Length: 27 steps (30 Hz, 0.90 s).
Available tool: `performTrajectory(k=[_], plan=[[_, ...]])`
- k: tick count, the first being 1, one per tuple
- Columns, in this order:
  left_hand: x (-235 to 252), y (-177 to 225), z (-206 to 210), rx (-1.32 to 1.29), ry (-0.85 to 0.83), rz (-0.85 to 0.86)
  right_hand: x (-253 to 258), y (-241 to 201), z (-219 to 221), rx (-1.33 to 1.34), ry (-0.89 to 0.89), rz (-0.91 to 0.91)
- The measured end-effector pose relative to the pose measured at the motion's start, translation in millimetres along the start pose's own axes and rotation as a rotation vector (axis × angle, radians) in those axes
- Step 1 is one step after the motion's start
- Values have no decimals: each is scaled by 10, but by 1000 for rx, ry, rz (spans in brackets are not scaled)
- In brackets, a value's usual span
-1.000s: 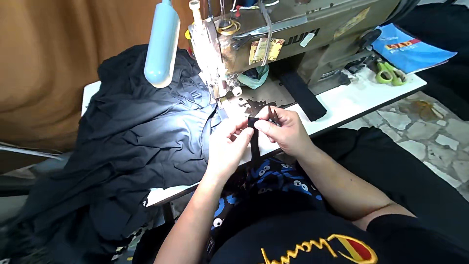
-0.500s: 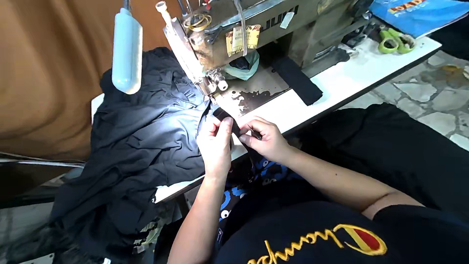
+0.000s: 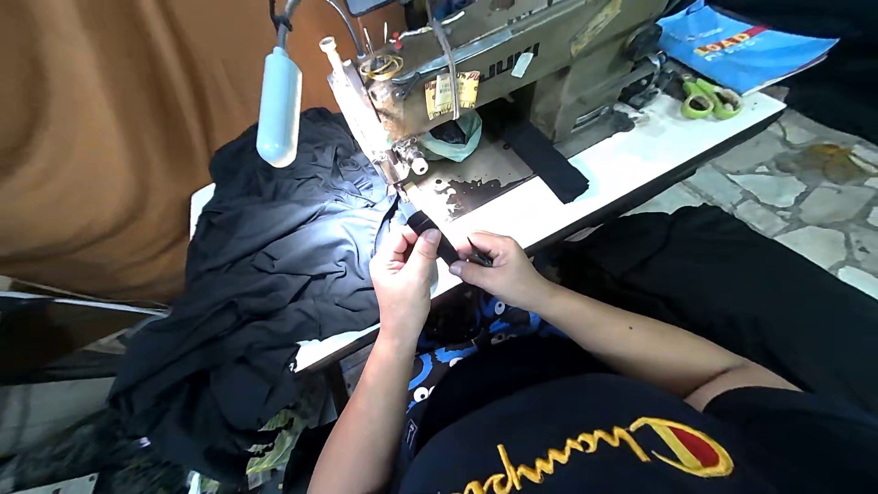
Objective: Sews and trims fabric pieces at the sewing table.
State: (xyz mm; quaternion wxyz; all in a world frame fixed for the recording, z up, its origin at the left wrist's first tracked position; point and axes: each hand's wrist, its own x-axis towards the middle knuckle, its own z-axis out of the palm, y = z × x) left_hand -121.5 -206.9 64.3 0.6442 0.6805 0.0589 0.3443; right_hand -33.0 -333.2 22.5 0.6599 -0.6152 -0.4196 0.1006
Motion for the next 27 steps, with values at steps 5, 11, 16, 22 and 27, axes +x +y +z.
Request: performTrajectory(k=[5,11,16,22,27], plan=[[27,-24,6,-180,47,-268,-52,24,-52,-13,4,70],[42,-203,47,-279,171,-566,-118,127,-22,64,63,256],[39,-297,71,-314,169,-671,-251,200,-8,111,20,289],[-3,-354,33,-167,-76,-622,-223,269,-208,18,23,205],[-77,-372,25,123,-314,-458,-9,159,-288,-24,-42,162]])
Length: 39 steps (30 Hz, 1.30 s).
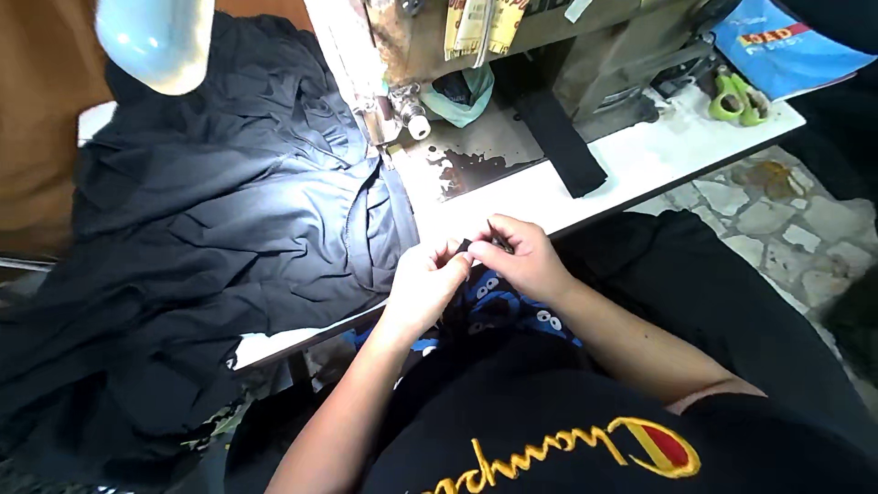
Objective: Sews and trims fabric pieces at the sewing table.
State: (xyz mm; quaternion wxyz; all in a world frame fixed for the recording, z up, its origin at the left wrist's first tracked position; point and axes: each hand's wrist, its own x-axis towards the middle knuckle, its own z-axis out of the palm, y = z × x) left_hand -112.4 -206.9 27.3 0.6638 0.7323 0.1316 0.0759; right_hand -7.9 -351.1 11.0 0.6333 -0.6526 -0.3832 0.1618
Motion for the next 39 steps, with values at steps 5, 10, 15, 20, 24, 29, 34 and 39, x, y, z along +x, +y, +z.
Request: performTrajectory(k=[5,10,15,20,24,29,34,39], plan=[[-66,-43,54,-41,54,-51,-63,-5,58,217,30,265],[-87,-20,40,49,47,-67,-93,-10,56,189,13,226],[-42,-29,42,-106,46,-110,-173,48,-85,275,-76,361],[-17,-44,89,-167,47,-154,-468,178,-87,322,-104,397],[-4,-51,166,-125,18,-120,-531,197,-20,372,-39,392],[-26,-37,222,-18,11,-94,-514,224,11,387,-24,333],[-53,-42,254,99,15,-79,-544,236,14,390,-18,323],[-61,-50,300,163,14,-81,-601,246,18,380,-2,322]])
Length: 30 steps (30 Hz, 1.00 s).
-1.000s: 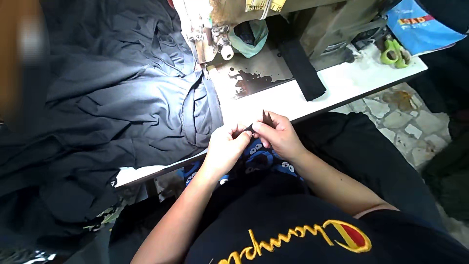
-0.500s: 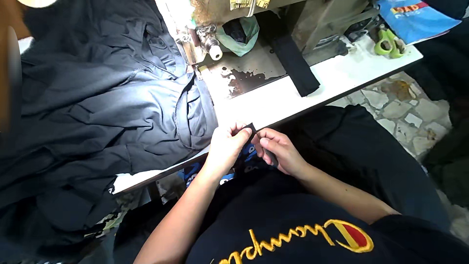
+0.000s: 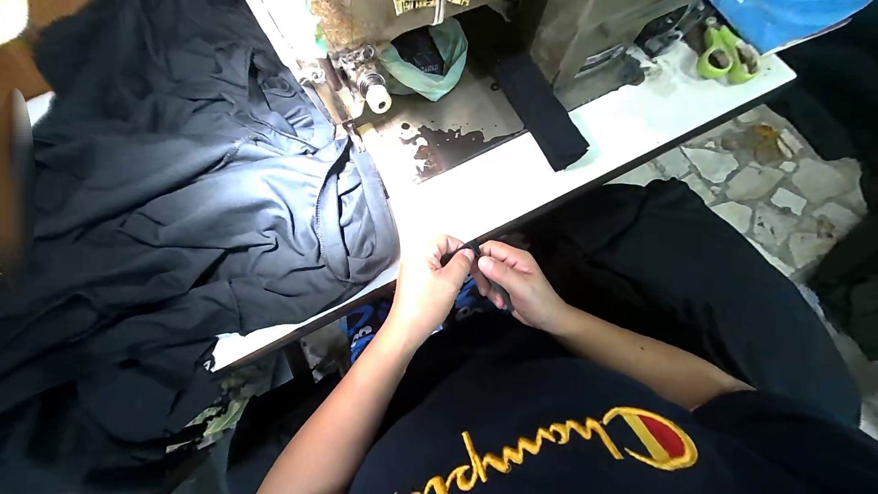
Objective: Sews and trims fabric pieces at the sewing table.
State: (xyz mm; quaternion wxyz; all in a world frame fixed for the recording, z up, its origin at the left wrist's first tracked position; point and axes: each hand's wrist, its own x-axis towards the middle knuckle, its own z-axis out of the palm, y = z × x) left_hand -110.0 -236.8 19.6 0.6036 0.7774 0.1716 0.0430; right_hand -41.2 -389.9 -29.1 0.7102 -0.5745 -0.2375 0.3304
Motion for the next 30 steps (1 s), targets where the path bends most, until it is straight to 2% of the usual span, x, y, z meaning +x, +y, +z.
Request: performTrajectory(k=[14,22,27,30], plan=[[-92,-20,33,51,-59,-79,-63,37,28,30,-4,72],[-100,-108,-8,0,-37,-131,-46,-10,55,0,-5,233],[-100,-108,-65,-134,-32,-114,-29,-2,26,38,-23,226],[-107,-79,-145,-81,-29,-77,8,-15,14,60,18,188]])
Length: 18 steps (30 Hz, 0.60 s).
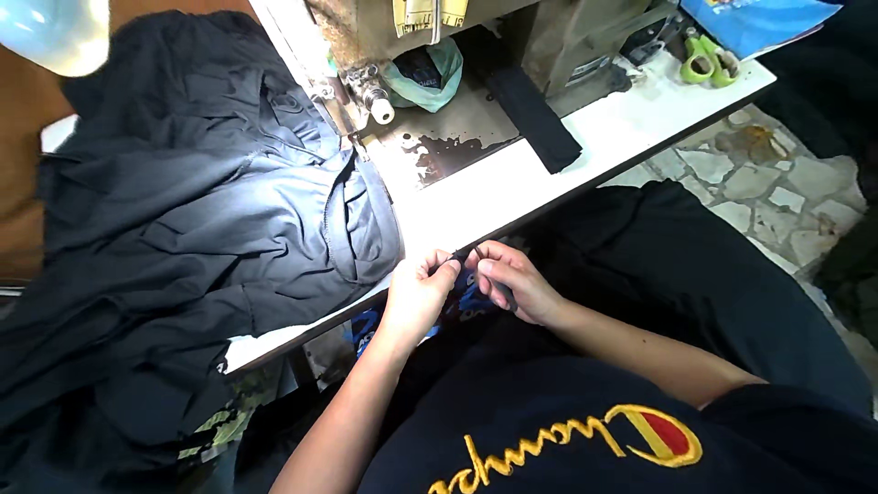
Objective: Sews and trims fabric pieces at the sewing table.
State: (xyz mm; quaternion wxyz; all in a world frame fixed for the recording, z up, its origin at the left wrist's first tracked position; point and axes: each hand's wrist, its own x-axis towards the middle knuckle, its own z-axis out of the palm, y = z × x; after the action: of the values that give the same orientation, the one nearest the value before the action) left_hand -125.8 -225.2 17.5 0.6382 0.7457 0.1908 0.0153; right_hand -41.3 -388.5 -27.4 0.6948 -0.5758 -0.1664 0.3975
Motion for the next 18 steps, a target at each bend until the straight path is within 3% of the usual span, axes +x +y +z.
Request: performTrajectory(k=[7,18], plan=[[-68,83,-64,337,-44,80,78,-92,154,-99,56,-211],[-59,-65,-107,119,54,90,141,-158,151,-156,16,-156]])
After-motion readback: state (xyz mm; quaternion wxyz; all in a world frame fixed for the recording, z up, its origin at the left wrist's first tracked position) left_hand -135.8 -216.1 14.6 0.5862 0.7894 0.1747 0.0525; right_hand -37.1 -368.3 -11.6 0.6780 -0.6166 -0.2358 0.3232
